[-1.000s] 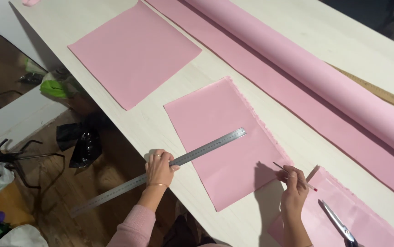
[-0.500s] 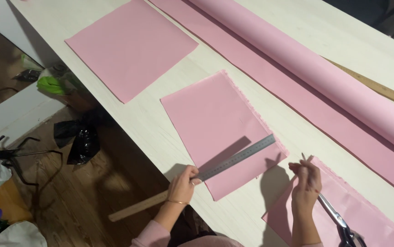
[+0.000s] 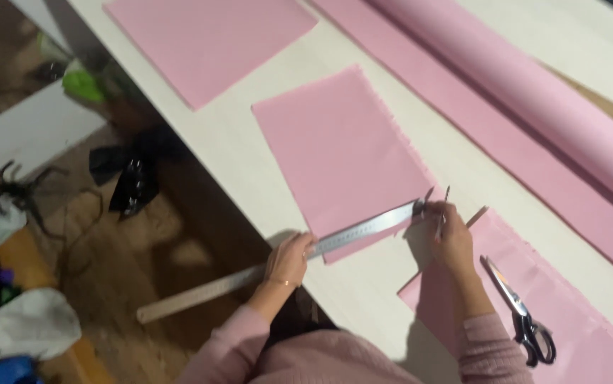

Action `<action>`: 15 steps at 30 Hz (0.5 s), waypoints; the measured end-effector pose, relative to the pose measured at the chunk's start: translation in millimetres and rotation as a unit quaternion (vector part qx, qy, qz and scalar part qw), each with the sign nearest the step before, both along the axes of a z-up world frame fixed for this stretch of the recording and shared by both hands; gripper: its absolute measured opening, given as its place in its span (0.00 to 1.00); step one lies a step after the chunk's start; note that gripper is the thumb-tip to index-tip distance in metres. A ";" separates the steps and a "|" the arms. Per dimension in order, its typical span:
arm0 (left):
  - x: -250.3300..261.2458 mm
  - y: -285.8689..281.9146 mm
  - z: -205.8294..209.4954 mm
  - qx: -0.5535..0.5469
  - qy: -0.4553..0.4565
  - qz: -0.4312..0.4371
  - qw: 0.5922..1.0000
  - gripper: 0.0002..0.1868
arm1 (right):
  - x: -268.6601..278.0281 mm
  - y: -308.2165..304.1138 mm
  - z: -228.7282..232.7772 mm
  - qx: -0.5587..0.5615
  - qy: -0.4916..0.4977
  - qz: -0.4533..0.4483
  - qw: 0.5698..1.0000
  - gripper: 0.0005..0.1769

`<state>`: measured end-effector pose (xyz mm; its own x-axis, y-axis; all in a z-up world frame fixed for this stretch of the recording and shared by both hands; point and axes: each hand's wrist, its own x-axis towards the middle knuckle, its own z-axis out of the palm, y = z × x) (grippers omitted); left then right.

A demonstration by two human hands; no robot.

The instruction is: Cutting and marking pieces of pink leather on a workshop table.

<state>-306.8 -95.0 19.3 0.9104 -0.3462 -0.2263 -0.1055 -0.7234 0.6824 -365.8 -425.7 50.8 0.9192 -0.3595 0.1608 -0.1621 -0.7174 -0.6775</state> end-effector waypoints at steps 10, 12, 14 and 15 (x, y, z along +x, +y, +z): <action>-24.0 -3.0 -13.3 0.002 -0.216 -0.014 0.976 0.10 | 0.0 -0.7 -20.1 -0.122 -0.049 0.026 0.991 0.19; -30.7 -1.9 -17.4 0.005 -0.214 -0.008 0.977 0.12 | -2.0 1.6 -16.4 -0.120 -0.035 0.023 0.992 0.19; -34.6 -3.2 -21.0 0.004 -0.218 0.003 0.976 0.13 | -0.9 -0.4 -12.6 -0.142 -0.016 0.029 0.989 0.20; -38.9 -3.5 -18.4 0.003 -0.218 0.006 0.976 0.13 | -1.8 -3.5 -9.6 -0.143 -0.016 0.031 0.989 0.20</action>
